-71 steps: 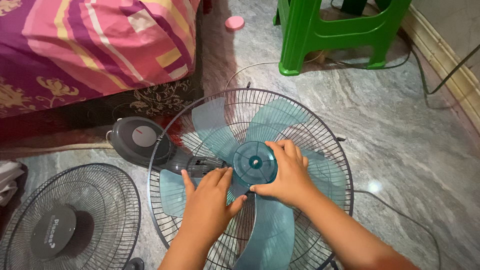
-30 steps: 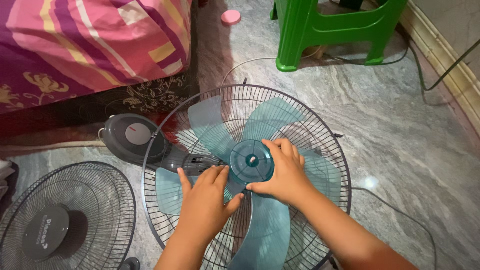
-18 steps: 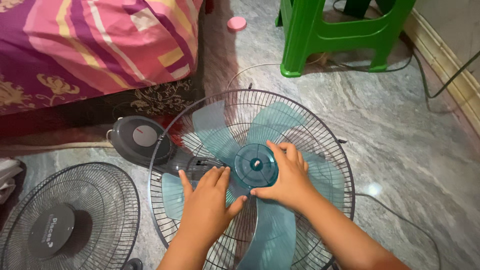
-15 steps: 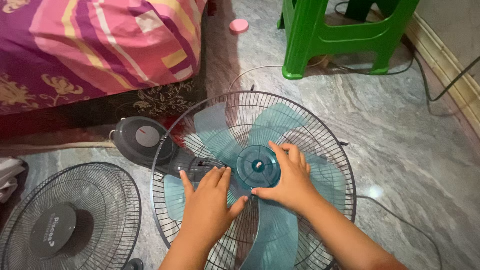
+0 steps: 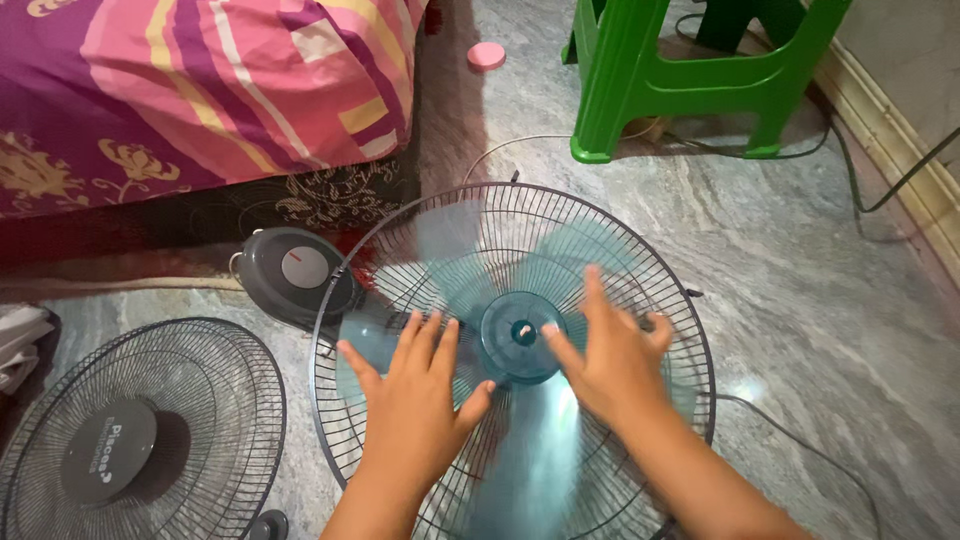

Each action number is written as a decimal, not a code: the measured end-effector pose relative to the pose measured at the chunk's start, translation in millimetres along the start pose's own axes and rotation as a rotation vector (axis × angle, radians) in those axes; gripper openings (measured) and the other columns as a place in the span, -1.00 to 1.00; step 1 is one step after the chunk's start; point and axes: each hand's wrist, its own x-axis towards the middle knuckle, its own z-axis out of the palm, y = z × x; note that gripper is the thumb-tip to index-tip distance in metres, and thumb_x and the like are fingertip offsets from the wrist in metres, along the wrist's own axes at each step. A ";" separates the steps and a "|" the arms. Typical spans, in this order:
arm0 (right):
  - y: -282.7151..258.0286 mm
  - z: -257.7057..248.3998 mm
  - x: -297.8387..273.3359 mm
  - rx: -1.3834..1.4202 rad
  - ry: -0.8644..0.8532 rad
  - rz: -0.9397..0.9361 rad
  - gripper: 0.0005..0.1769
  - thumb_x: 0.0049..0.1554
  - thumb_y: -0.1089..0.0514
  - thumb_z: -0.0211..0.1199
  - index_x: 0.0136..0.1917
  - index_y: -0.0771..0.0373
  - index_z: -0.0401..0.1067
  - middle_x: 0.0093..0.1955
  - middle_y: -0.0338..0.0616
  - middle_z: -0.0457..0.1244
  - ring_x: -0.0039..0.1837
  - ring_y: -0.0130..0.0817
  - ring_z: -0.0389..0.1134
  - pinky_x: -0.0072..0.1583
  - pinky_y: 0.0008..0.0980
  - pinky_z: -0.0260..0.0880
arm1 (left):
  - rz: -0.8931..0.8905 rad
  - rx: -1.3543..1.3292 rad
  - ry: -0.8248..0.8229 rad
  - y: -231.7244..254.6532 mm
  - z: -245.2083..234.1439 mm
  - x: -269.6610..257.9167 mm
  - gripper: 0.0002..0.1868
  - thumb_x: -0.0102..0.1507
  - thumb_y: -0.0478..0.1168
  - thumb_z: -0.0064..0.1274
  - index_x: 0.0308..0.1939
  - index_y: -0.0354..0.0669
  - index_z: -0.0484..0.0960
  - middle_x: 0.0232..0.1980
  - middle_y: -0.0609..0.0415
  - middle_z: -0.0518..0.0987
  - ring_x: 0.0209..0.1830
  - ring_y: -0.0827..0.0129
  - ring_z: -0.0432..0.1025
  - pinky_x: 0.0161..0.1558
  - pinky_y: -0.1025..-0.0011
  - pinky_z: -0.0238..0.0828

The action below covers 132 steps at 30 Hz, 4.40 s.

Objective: The person assembles an electric fan by hand. They place the fan blades onto the motor shaft, secure them with a central nut, and then attach the front protective grille.

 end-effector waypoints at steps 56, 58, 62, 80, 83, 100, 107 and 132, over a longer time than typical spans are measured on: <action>-45.9 -9.4 -13.3 -0.027 -0.016 -0.364 -0.30 0.13 -0.07 0.21 0.44 0.31 0.24 0.50 0.05 0.15 0.53 -0.03 0.10 0.44 0.13 -0.02 | -0.046 -0.071 -0.043 -2.6 -11.1 -16.2 -0.09 0.13 0.09 0.12 0.46 -0.27 0.23 0.60 -0.10 0.12 0.62 0.02 -0.11 0.29 -0.54 -0.58; -53.4 -10.1 -12.4 -0.009 -0.033 -0.391 -0.29 0.14 -0.06 0.21 0.45 0.33 0.23 0.51 0.08 0.14 0.54 0.00 0.09 0.45 0.11 -0.02 | -0.047 -0.072 -0.013 -8.3 -12.3 -19.0 -0.10 0.14 0.09 0.12 0.46 -0.27 0.24 0.60 -0.10 0.13 0.62 0.01 -0.10 0.29 -0.54 -0.57; -70.5 -11.3 -10.9 0.020 -0.050 -0.471 -0.29 0.14 -0.03 0.21 0.45 0.37 0.21 0.50 0.15 0.13 0.53 0.07 0.10 0.48 0.06 -0.01 | -0.055 -0.060 0.049 -22.5 -16.7 -25.0 -0.11 0.14 0.09 0.11 0.45 -0.28 0.25 0.59 -0.10 0.15 0.62 0.03 -0.08 0.31 -0.54 -0.56; -208.2 23.8 -18.1 0.090 -0.228 -0.862 -0.28 0.08 0.02 0.28 0.41 0.42 0.24 0.44 0.23 0.16 0.44 0.10 0.19 0.43 -0.03 0.13 | -0.300 -0.175 0.120 -117.8 -42.6 -85.9 -0.10 0.14 0.05 0.11 0.46 -0.31 0.20 0.59 -0.15 0.12 0.62 0.00 -0.10 0.28 -0.57 -0.59; -235.7 36.1 -23.1 0.103 -0.270 -0.916 -0.31 0.10 0.03 0.28 0.39 0.43 0.26 0.42 0.22 0.18 0.43 0.08 0.21 0.42 -0.03 0.14 | -0.354 -0.162 0.129 -138.5 -45.3 -103.0 -0.12 0.15 0.05 0.11 0.44 -0.31 0.20 0.61 -0.14 0.13 0.60 0.02 -0.10 0.28 -0.57 -0.59; -275.3 158.3 -83.0 0.009 -0.513 -1.067 -0.29 0.07 0.05 0.28 0.39 0.47 0.24 0.44 0.28 0.16 0.46 0.10 0.18 0.45 -0.04 0.08 | -0.665 -0.211 0.005 -206.4 -1.5 -198.9 -0.15 0.17 0.03 0.11 0.49 -0.18 0.23 0.63 -0.07 0.08 0.65 0.03 -0.16 0.24 -0.63 -0.67; -270.0 199.9 -124.3 -0.046 -0.622 -0.723 -0.27 -0.02 0.05 0.35 0.38 0.30 0.26 0.45 0.13 0.13 0.44 0.06 0.14 0.32 0.03 0.15 | -0.765 -0.205 -0.003 -212.5 20.7 -224.7 -0.30 0.12 -0.02 0.17 0.39 0.22 0.46 0.67 -0.05 -0.06 0.66 -0.14 -0.29 0.21 -0.67 -0.63; -243.3 253.5 -152.2 0.153 -0.742 -0.470 -0.50 -0.06 0.07 0.42 0.19 0.03 0.51 0.17 -0.26 0.28 0.29 -0.18 0.24 0.24 -0.04 0.10 | -0.965 -0.323 0.003 -219.4 83.6 -247.1 -0.47 0.01 -0.03 0.30 0.09 0.38 0.72 0.68 -0.07 -0.15 0.60 -0.24 -0.51 0.19 -0.69 -0.79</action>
